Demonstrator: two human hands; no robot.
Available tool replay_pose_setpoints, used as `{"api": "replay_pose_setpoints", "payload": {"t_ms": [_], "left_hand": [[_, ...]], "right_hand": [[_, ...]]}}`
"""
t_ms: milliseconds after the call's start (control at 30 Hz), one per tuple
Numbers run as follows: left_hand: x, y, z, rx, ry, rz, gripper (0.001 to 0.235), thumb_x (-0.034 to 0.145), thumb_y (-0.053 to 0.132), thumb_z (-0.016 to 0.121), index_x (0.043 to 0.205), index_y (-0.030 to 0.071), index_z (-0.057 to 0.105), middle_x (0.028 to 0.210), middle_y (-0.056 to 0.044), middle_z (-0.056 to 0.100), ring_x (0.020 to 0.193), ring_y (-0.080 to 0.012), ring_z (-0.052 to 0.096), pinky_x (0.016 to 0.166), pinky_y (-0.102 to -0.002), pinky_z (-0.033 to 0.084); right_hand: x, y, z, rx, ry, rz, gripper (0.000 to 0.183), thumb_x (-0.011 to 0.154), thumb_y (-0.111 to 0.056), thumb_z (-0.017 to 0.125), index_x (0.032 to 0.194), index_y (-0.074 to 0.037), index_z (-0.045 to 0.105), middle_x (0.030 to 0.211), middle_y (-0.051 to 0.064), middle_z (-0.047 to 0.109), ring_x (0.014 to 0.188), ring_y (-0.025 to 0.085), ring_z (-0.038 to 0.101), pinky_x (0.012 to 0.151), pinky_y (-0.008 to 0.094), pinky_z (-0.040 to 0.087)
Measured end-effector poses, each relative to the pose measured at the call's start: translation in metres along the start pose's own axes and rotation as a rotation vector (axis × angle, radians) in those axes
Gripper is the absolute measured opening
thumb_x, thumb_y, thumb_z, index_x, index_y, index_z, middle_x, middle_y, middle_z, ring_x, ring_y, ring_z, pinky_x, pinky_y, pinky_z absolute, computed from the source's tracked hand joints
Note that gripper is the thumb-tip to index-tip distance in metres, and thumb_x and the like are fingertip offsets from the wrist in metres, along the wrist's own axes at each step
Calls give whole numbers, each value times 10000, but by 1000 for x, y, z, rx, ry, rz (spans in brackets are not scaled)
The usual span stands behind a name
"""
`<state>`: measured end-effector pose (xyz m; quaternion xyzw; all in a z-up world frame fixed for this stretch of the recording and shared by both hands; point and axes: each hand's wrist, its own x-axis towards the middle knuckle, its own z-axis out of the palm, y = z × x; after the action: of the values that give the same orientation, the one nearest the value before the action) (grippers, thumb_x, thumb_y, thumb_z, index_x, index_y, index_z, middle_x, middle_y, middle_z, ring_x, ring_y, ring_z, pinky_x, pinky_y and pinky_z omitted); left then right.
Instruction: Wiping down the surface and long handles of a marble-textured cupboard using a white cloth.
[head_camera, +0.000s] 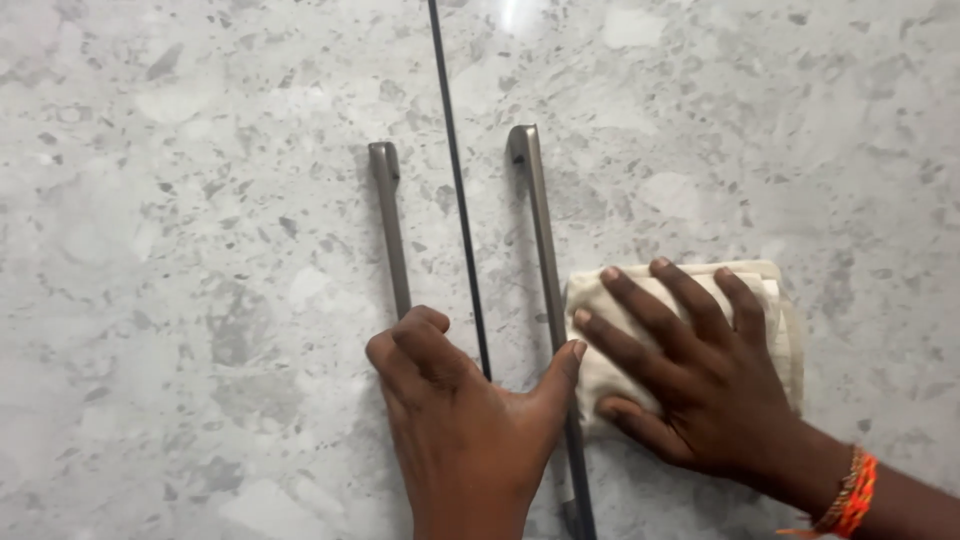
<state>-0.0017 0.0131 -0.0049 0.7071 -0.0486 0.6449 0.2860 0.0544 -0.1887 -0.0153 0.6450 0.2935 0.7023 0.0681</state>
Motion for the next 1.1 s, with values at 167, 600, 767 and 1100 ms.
{"api": "replay_pose_setpoints", "payload": {"t_ms": [167, 600, 767, 1100], "left_hand": [[8, 6, -13, -104, -164, -145, 991, 577, 485, 956, 1221, 64, 333, 1185, -208, 428, 1072, -442, 516, 890, -544, 467], [13, -1, -11, -158, -293, -268, 1024, 575, 460, 962, 1249, 80, 292, 1239, -214, 454, 1093, -421, 570, 909, -519, 498], [9, -4, -9, -200, -210, -164, 996, 577, 444, 977, 1208, 47, 316, 1180, -232, 469, 1091, -460, 557, 887, -528, 491], [9, -13, -4, -182, -157, -90, 1005, 590, 469, 983, 1180, 32, 297, 1184, -253, 474, 1088, -492, 556, 894, -553, 480]], "right_hand": [[13, 26, 1, 24, -15, -121, 663, 963, -624, 450, 1515, -257, 452, 1610, 99, 371, 1467, 332, 302, 1180, 593, 150], [21, -22, 8, -2, -19, 59, 650, 912, -437, 504, 1473, -110, 466, 1614, 127, 367, 1490, 361, 271, 1157, 655, 100], [13, -14, 1, 49, -76, -64, 702, 880, -445, 515, 1470, -72, 445, 1603, 150, 362, 1485, 384, 281, 1150, 652, 111], [14, 38, 8, 44, -87, -153, 794, 897, -491, 488, 1501, 7, 359, 1594, 209, 354, 1473, 380, 308, 1192, 596, 128]]}}
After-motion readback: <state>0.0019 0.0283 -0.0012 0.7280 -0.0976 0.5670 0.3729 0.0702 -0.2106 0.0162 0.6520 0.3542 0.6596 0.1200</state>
